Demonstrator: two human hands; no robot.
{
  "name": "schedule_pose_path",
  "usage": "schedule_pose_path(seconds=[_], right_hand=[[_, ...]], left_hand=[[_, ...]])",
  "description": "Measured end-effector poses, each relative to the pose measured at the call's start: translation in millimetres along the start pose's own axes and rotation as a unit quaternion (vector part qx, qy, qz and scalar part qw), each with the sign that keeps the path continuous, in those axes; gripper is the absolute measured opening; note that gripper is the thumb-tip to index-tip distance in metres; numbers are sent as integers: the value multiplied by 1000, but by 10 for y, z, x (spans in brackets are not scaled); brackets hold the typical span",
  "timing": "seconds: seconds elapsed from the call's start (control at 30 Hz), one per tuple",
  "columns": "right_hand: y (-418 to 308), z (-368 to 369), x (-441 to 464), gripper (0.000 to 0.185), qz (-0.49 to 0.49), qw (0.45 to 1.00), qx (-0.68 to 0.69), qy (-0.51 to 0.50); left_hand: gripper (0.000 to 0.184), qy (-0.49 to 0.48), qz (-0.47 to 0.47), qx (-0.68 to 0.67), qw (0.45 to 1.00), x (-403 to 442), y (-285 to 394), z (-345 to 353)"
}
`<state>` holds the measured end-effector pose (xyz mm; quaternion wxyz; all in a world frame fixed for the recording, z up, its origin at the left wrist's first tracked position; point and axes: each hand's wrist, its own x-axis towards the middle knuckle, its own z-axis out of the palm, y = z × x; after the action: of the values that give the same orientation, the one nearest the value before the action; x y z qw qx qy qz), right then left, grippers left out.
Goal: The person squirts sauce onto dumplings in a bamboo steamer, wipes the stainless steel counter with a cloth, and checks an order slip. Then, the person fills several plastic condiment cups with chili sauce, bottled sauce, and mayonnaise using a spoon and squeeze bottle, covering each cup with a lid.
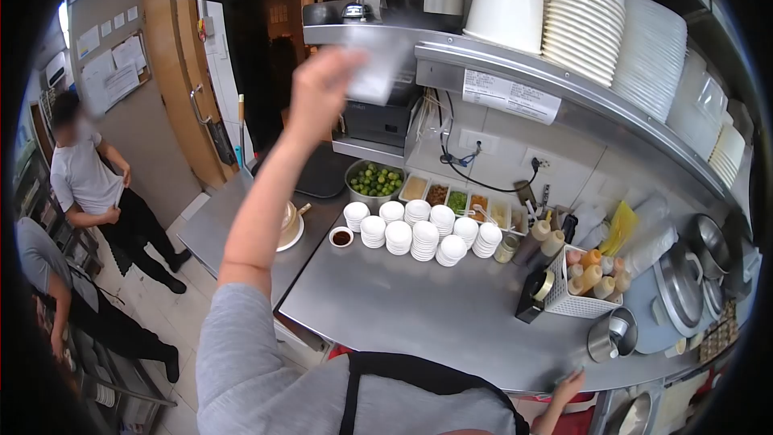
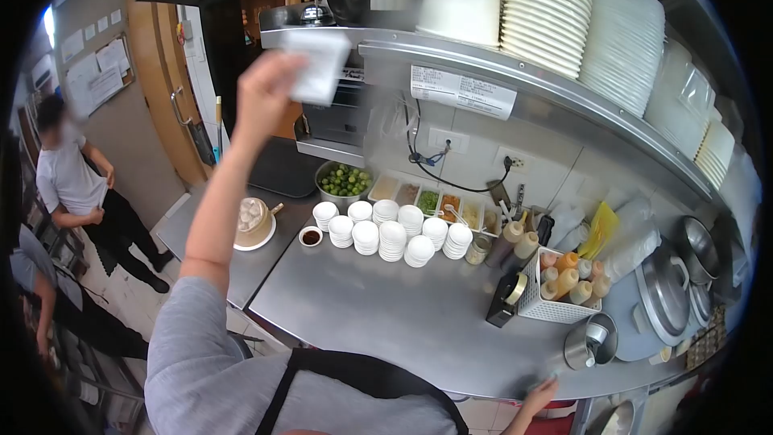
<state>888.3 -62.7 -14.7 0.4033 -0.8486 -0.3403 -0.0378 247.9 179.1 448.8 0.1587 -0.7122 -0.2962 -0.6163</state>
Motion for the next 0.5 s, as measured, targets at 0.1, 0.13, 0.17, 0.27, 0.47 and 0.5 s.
schedule_pose_path(seconds=[0.1, 0.13, 0.17, 0.27, 0.47, 0.5], right_hand=[[-622, 390, -371, 43, -171, 980, -3, -100], [-785, 523, -515, 43, -212, 965, -96, -119], [-881, 624, -628, 44, -251, 940, -187, -137], [-904, 824, -669, 44, -228, 957, -147, -104], [-954, 782, -678, 43, -228, 956, -160, -92], [-959, 767, -687, 43, -219, 957, -167, -93]], left_hand=[[34, 109, 58, 42, 991, 777, -352, -457], [35, 114, 24, 5, 993, 1001, -504, -514], [36, 105, -17, -48, 993, 1237, -729, -539], [36, 71, -142, -141, 977, 1770, -784, -289], [21, -60, -319, -7, 946, 2434, -1432, 24], [19, -75, -354, -7, 932, 2482, -1425, 59]])
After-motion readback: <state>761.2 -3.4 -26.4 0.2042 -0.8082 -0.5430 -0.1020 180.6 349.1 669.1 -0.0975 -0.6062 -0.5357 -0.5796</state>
